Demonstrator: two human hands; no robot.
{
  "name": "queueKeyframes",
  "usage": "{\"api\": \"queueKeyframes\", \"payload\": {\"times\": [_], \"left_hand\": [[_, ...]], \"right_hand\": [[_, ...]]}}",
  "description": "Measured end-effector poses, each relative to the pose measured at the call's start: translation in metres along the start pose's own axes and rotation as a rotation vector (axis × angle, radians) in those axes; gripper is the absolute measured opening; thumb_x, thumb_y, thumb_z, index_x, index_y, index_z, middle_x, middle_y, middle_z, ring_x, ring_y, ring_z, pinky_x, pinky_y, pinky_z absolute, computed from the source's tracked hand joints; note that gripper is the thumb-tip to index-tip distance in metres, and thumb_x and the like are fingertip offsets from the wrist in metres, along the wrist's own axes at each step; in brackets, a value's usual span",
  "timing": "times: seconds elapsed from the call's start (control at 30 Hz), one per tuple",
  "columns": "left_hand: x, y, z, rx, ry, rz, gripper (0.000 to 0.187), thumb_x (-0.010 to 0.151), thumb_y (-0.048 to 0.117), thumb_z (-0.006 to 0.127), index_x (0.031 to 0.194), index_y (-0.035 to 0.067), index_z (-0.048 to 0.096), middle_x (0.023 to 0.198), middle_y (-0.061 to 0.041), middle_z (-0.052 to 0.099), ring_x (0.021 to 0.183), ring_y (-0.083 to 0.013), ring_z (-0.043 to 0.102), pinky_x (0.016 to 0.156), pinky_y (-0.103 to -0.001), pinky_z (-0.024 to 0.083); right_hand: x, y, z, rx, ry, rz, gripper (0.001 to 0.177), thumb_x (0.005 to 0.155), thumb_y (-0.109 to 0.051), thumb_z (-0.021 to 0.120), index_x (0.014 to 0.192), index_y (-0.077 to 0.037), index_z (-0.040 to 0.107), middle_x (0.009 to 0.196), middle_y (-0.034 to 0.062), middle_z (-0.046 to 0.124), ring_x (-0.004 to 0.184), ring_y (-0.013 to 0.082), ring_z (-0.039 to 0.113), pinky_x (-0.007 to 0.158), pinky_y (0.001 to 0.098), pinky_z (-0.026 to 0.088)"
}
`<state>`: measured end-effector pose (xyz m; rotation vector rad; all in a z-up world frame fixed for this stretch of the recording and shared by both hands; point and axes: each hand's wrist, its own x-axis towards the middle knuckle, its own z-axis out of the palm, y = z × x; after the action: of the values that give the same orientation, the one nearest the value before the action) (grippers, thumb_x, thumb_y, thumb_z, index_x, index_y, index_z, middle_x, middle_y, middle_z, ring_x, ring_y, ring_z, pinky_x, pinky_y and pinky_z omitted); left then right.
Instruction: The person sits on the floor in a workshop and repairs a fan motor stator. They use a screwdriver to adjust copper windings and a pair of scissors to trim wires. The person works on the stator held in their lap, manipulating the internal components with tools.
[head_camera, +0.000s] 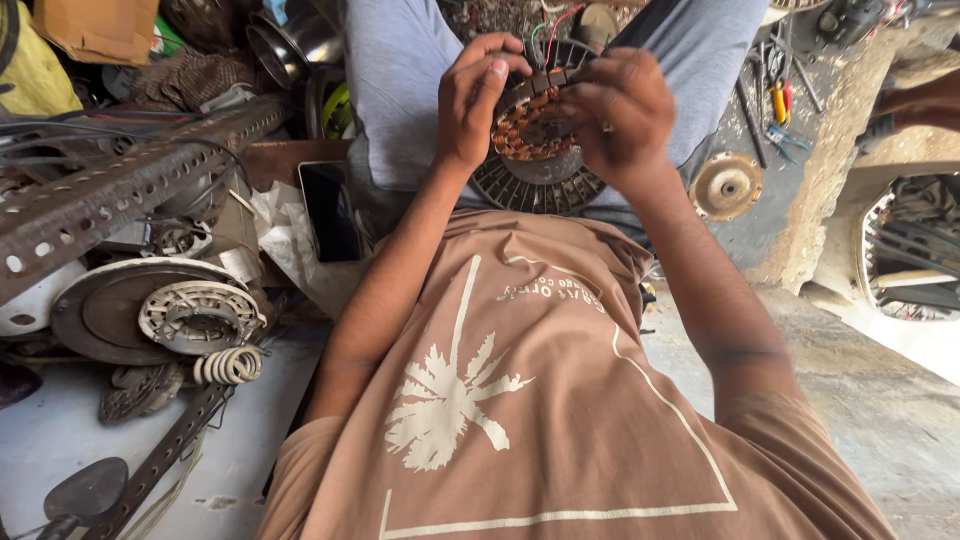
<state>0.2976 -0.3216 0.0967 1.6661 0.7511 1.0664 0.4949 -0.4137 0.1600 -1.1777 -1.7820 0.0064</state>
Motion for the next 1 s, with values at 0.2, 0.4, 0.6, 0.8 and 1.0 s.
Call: {"api": "queueKeyframes", "payload": {"times": [0.2, 0.4, 0.6, 0.8, 1.0], "left_hand": [[-0.003, 0.002, 0.001, 0.034, 0.006, 0.006, 0.044, 0.106, 0.030, 0.045, 0.099, -0.001, 0.075, 0.120, -0.014, 0.071, 0.113, -0.0276, 0.068, 0.099, -0.036, 0.051], [-0.011, 0.014, 0.001, 0.058, 0.012, -0.040, 0.046, 0.104, 0.031, 0.044, 0.096, -0.001, 0.075, 0.117, -0.015, 0.070, 0.108, -0.0272, 0.068, 0.096, -0.036, 0.051], [-0.018, 0.019, -0.001, 0.048, 0.050, -0.061, 0.040, 0.107, 0.025, 0.044, 0.100, -0.001, 0.073, 0.114, -0.014, 0.071, 0.107, -0.0264, 0.069, 0.096, -0.036, 0.052], [-0.017, 0.022, -0.001, -0.024, 0.124, -0.078, 0.033, 0.109, 0.023, 0.047, 0.110, -0.002, 0.069, 0.113, -0.015, 0.071, 0.106, -0.0260, 0.069, 0.097, -0.037, 0.054], [-0.042, 0.032, -0.002, 0.071, 0.198, 0.161, 0.045, 0.105, 0.040, 0.052, 0.129, 0.003, 0.060, 0.127, -0.012, 0.063, 0.121, -0.0291, 0.063, 0.107, -0.038, 0.049]], "right_hand": [[-0.044, 0.018, 0.018, 0.827, 0.215, 0.676, 0.039, 0.115, -0.035, 0.055, 0.132, 0.000, 0.061, 0.119, 0.0060, 0.069, 0.112, 0.0149, 0.064, 0.104, 0.0307, 0.052], [-0.085, 0.008, 0.040, 1.036, 0.273, 0.885, 0.048, 0.114, -0.039, 0.052, 0.128, 0.005, 0.064, 0.110, 0.0086, 0.071, 0.095, 0.0128, 0.063, 0.085, 0.0274, 0.049], [-0.066, 0.001, 0.034, 0.872, 0.215, 0.842, 0.049, 0.114, -0.040, 0.051, 0.132, 0.004, 0.064, 0.122, 0.0127, 0.070, 0.113, 0.0167, 0.066, 0.103, 0.0326, 0.051], [-0.048, -0.050, 0.022, 0.087, 0.262, 0.441, 0.037, 0.093, -0.023, 0.080, 0.118, -0.001, 0.064, 0.114, 0.0134, 0.060, 0.106, 0.0252, 0.058, 0.093, 0.0428, 0.049], [-0.044, -0.067, 0.037, -0.109, 0.109, 0.301, 0.035, 0.077, -0.002, 0.091, 0.106, -0.004, 0.071, 0.107, 0.0131, 0.061, 0.100, 0.0326, 0.059, 0.088, 0.0456, 0.050]]}}
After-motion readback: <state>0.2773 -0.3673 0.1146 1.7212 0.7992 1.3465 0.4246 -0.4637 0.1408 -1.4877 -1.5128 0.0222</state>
